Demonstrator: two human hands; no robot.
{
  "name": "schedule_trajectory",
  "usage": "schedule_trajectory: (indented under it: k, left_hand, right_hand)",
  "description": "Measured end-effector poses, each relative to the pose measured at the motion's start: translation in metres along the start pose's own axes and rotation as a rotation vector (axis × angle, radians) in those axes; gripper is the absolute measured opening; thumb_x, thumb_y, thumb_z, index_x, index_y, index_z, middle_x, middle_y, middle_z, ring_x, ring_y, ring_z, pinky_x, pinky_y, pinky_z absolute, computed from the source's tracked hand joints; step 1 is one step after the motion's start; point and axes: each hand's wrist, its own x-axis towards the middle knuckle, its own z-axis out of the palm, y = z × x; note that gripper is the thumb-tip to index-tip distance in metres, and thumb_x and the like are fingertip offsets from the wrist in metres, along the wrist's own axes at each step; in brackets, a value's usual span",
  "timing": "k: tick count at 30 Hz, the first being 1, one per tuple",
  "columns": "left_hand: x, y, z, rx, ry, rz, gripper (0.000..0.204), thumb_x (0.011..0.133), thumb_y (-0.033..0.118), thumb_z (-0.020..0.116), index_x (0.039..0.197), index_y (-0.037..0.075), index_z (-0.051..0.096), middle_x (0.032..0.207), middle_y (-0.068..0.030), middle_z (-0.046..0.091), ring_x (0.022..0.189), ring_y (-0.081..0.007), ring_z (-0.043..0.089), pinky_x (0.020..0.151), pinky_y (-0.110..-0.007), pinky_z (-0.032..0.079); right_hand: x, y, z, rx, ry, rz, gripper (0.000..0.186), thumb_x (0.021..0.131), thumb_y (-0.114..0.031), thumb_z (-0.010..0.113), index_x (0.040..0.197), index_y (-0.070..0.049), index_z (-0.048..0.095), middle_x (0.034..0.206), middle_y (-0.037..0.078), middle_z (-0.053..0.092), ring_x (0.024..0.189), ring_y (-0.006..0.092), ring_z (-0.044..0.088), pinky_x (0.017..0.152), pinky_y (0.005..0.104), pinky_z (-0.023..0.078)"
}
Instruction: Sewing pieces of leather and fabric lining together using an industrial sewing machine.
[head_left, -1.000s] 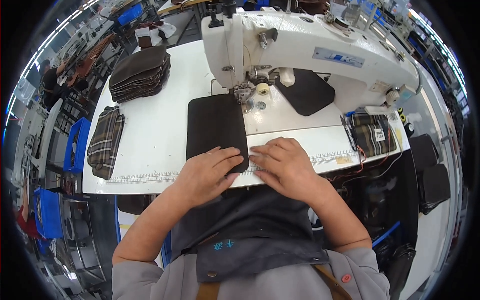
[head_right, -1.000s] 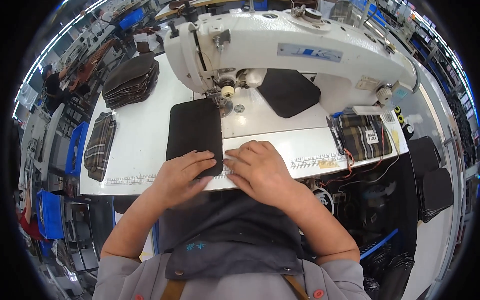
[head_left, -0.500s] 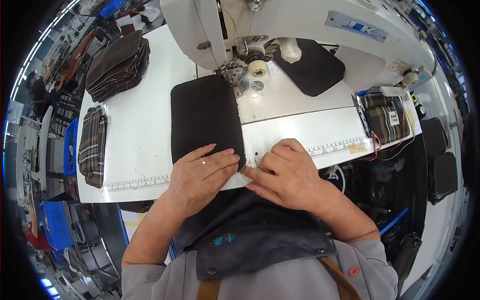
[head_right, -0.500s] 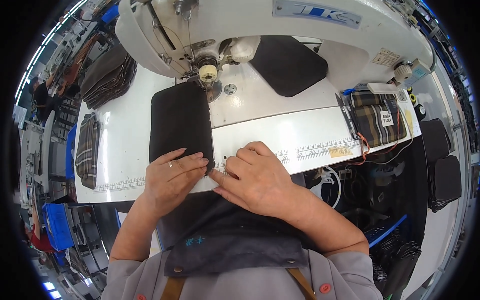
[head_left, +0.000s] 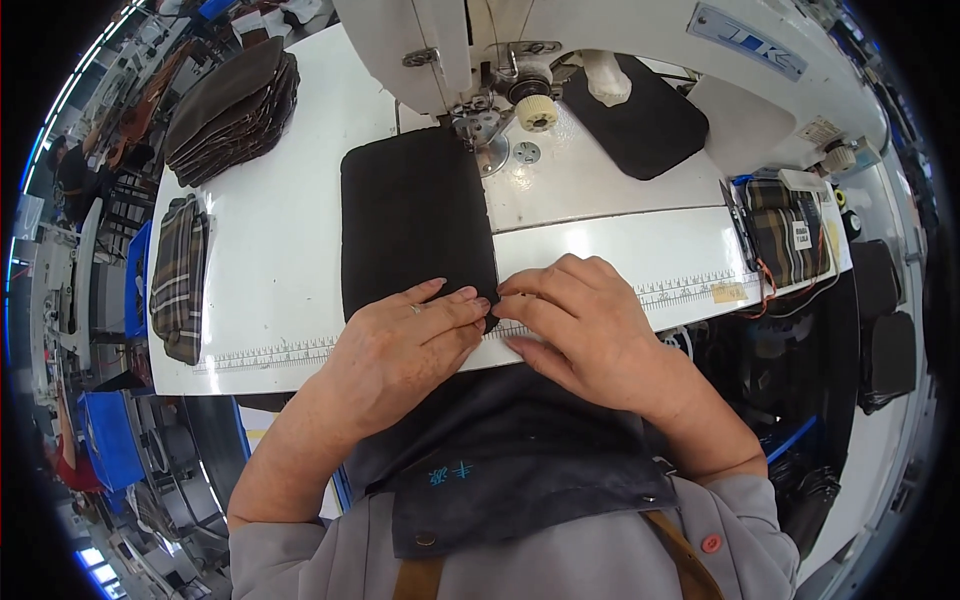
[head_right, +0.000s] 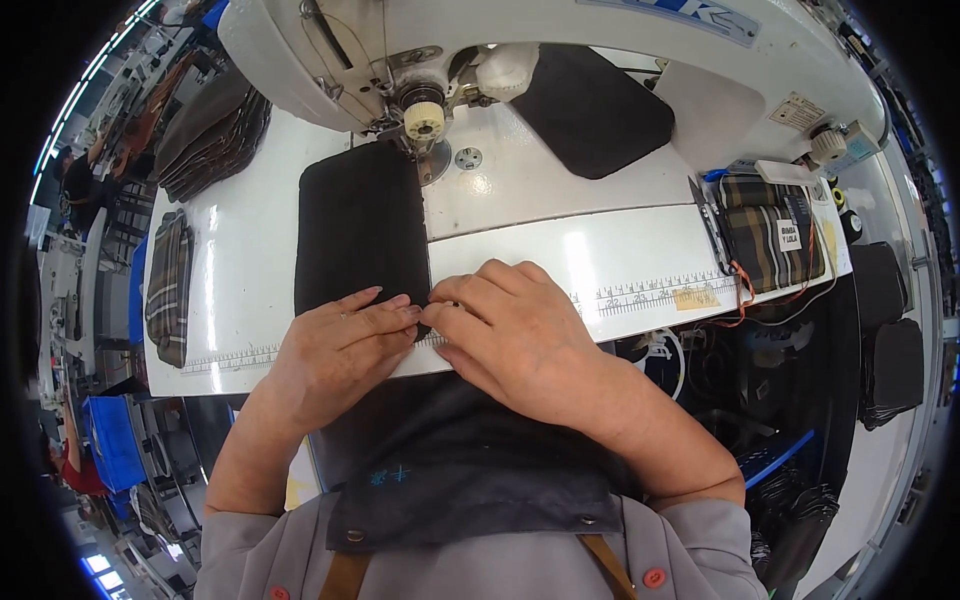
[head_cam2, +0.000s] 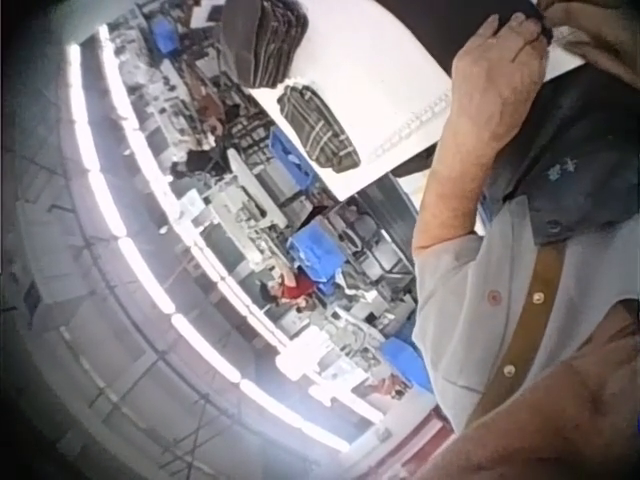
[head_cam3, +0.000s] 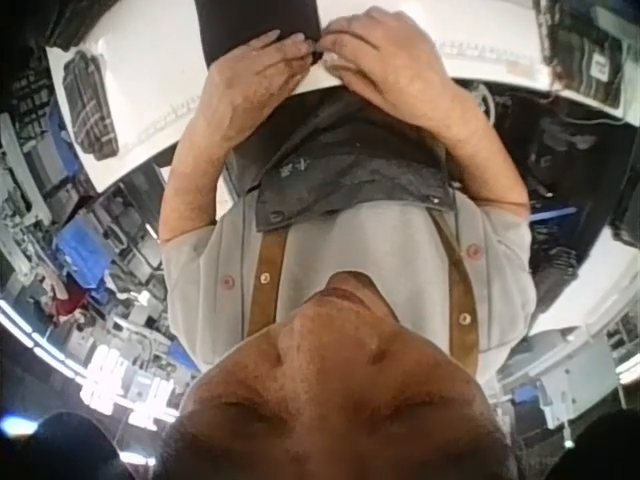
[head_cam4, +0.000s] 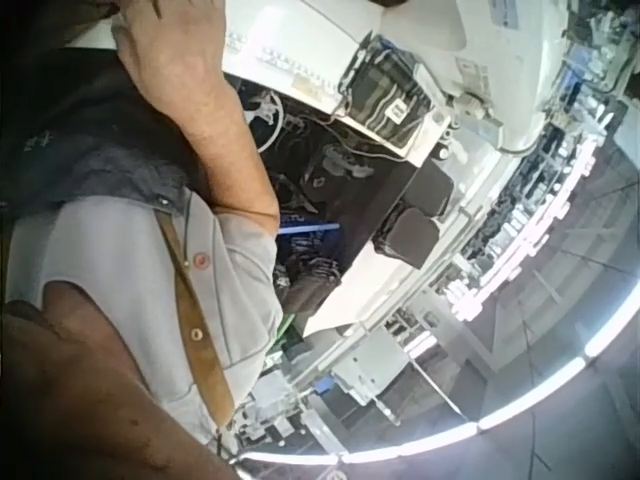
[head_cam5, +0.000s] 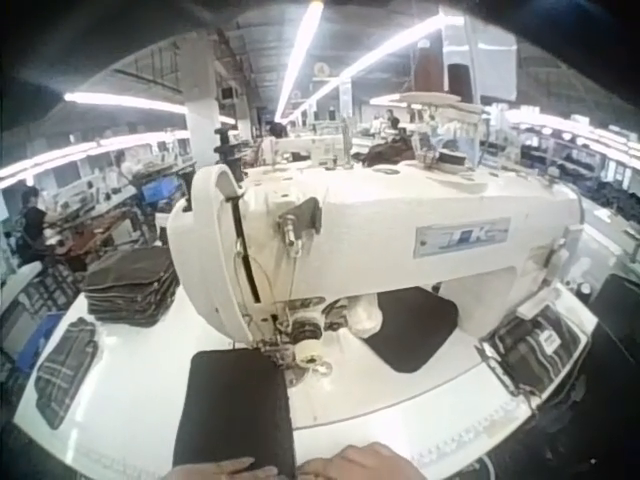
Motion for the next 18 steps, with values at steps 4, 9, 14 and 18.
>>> schedule_trajectory:
  k: [4, 9, 14, 18]
  left_hand:
    - [-0.002, 0.001, 0.01, 0.053, 0.106, -0.01, 0.013, 0.081, 0.004, 0.079, 0.093, 0.003, 0.075, 0.107, -0.0072, 0.078, 0.099, -0.0221, 0.076, 0.093, -0.041, 0.061]
    - [-0.001, -0.001, 0.011, -0.077, 0.168, -0.134, 0.013, 0.079, 0.006, 0.081, 0.09, 0.006, 0.074, 0.105, -0.005, 0.078, 0.099, -0.0218, 0.076, 0.088, -0.038, 0.06]
    - [-0.002, 0.004, 0.005, 0.011, 0.159, -0.123, 0.019, 0.081, 0.006, 0.078, 0.099, 0.006, 0.076, 0.112, -0.005, 0.077, 0.107, -0.0214, 0.075, 0.092, -0.036, 0.057]
    - [-0.015, -0.006, -0.001, 0.222, 0.109, 0.058, 0.028, 0.086, 0.007, 0.071, 0.113, 0.003, 0.076, 0.116, -0.0078, 0.076, 0.115, -0.0214, 0.073, 0.104, -0.039, 0.054]
  right_hand:
    - [0.009, 0.004, 0.0, 0.022, -0.009, -0.029, 0.033, 0.079, -0.013, 0.081, 0.108, -0.008, 0.066, 0.109, 0.007, 0.064, 0.1, 0.0268, 0.064, 0.081, 0.0404, 0.05]
    - [0.015, 0.013, 0.01, 0.004, 0.073, -0.133, 0.024, 0.078, -0.013, 0.076, 0.1, -0.007, 0.068, 0.103, 0.006, 0.066, 0.089, 0.0239, 0.066, 0.07, 0.0354, 0.051]
    - [0.015, 0.012, 0.009, -0.185, 0.11, -0.215, 0.02, 0.074, -0.014, 0.07, 0.093, -0.008, 0.069, 0.095, 0.003, 0.067, 0.084, 0.0182, 0.065, 0.065, 0.0324, 0.048]
    - [0.018, 0.012, 0.01, -0.144, 0.183, -0.217, 0.019, 0.073, -0.013, 0.076, 0.091, -0.009, 0.072, 0.094, -0.001, 0.071, 0.076, 0.014, 0.065, 0.063, 0.0308, 0.046]
